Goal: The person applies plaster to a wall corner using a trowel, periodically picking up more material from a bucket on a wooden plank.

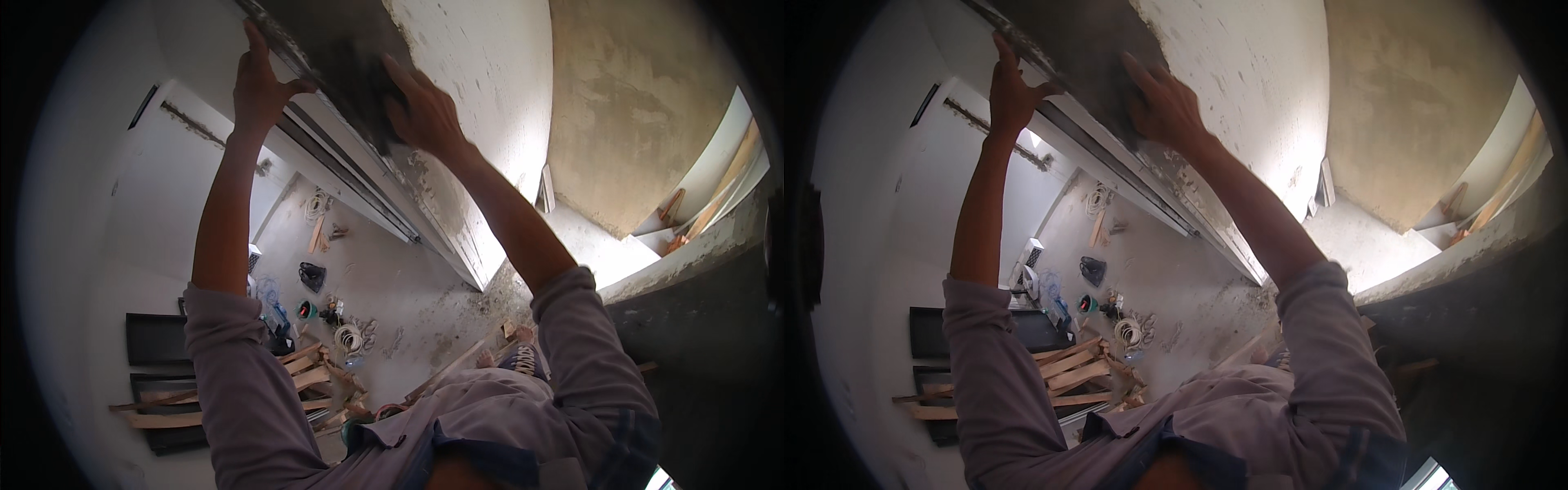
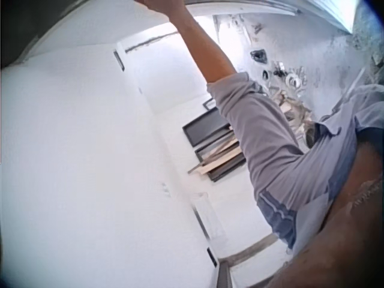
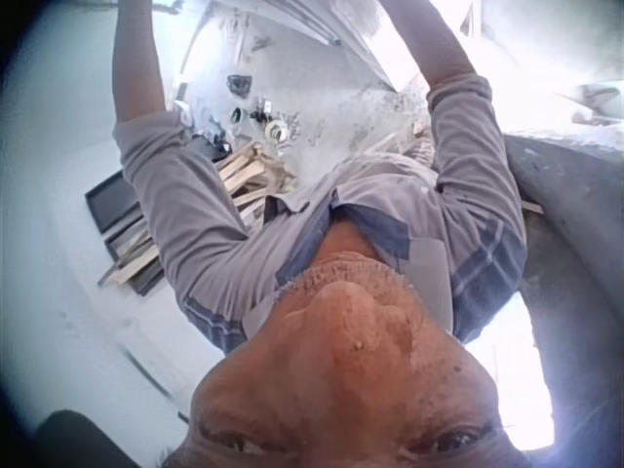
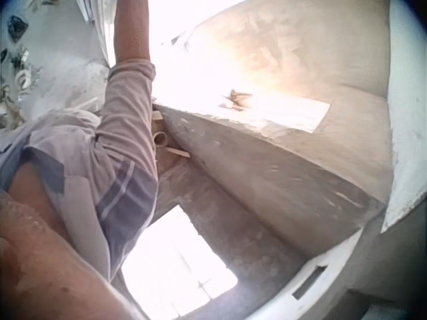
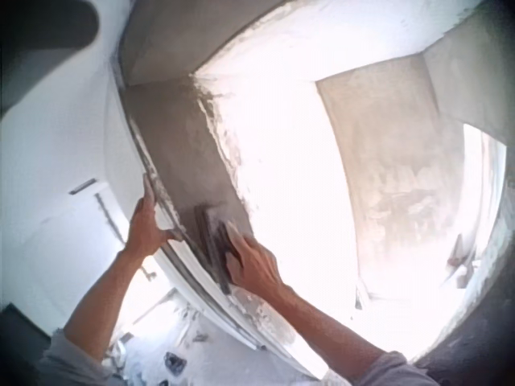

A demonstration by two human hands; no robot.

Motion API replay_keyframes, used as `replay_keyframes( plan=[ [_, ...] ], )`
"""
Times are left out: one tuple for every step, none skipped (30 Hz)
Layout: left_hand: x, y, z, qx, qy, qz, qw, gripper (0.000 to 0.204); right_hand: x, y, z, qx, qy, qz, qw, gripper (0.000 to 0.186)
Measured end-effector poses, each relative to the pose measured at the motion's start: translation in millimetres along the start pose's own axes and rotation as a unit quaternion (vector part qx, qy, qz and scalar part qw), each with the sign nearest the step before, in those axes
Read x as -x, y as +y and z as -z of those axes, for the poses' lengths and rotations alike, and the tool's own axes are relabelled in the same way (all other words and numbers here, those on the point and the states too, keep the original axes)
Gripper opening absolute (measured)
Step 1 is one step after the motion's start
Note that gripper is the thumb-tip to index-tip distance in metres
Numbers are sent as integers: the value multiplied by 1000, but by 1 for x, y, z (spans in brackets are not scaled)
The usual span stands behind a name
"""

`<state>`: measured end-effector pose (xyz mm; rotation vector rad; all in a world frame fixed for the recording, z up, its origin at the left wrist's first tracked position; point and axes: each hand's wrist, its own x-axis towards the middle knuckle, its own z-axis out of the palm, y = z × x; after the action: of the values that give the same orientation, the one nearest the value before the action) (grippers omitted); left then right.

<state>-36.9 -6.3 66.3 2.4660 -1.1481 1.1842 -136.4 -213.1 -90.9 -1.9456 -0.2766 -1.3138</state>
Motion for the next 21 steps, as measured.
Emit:
replay_keyframes(
  plan=[
    [0,-4,-2,4,8,-11,1000,144,-19,-3,-6,-3,16,29,999,64],
    [1,-10,-1,14,25,-53,998,145,-26,-8,-16,-5,11,25,1000,64],
    [2,-6,-1,8,13,-35,999,146,-31,-11,-23,-2,6,22,1000,64],
    [0,-1,1,-1,4,-18,1000,147,-33,-9,-30,-1,3,22,1000,64],
    [0,5,0,-9,-5,0,1000,148,-15,-6,-32,-9,11,11,1000,64],
    [3,-4,-1,-11,13,2,1000,146,15,-5,-41,-27,24,7,999,65],
    [2,-3,-4,-23,-3,14,1000,147,54,7,-46,-42,-12,-47,998,69],
    [0,-1,-3,-21,1,5,1000,147,97,22,-47,-25,-58,-70,996,74],
    [1,1,-3,-17,2,-2,1000,147,144,37,-46,-29,-144,-156,977,76],
    [-5,6,-4,-15,14,-6,1000,145,195,63,-44,-25,-156,-179,971,76],
    [-2,4,-2,-3,8,1,1000,144,223,73,-38,4,-210,-209,955,74],
    [3,-1,4,1,-3,16,1000,143,216,65,-35,0,-194,-186,963,72],
    [4,3,8,11,-15,30,999,143,198,57,-24,0,-177,-167,970,71],
    [-1,5,13,18,-18,43,999,144,156,63,-25,20,-113,-102,988,69],
    [3,2,16,19,-14,41,999,144,94,40,-16,13,-72,-68,995,69],
    [3,2,15,24,-11,35,999,145,32,13,-2,18,-53,-65,996,65],
    [2,3,12,32,-10,27,999,145,-23,-6,7,31,-16,-26,999,61],
    [-1,5,8,42,-2,25,999,146,-74,-17,11,26,68,64,995,59],
    [-3,6,6,39,2,23,999,145,-117,-29,14,37,99,96,990,57],
    [-3,6,5,36,2,26,999,145,-154,-40,15,25,103,109,988,55],
    [-2,6,1,35,0,31,999,145,-184,-49,11,12,97,115,989,55]
  ],
)
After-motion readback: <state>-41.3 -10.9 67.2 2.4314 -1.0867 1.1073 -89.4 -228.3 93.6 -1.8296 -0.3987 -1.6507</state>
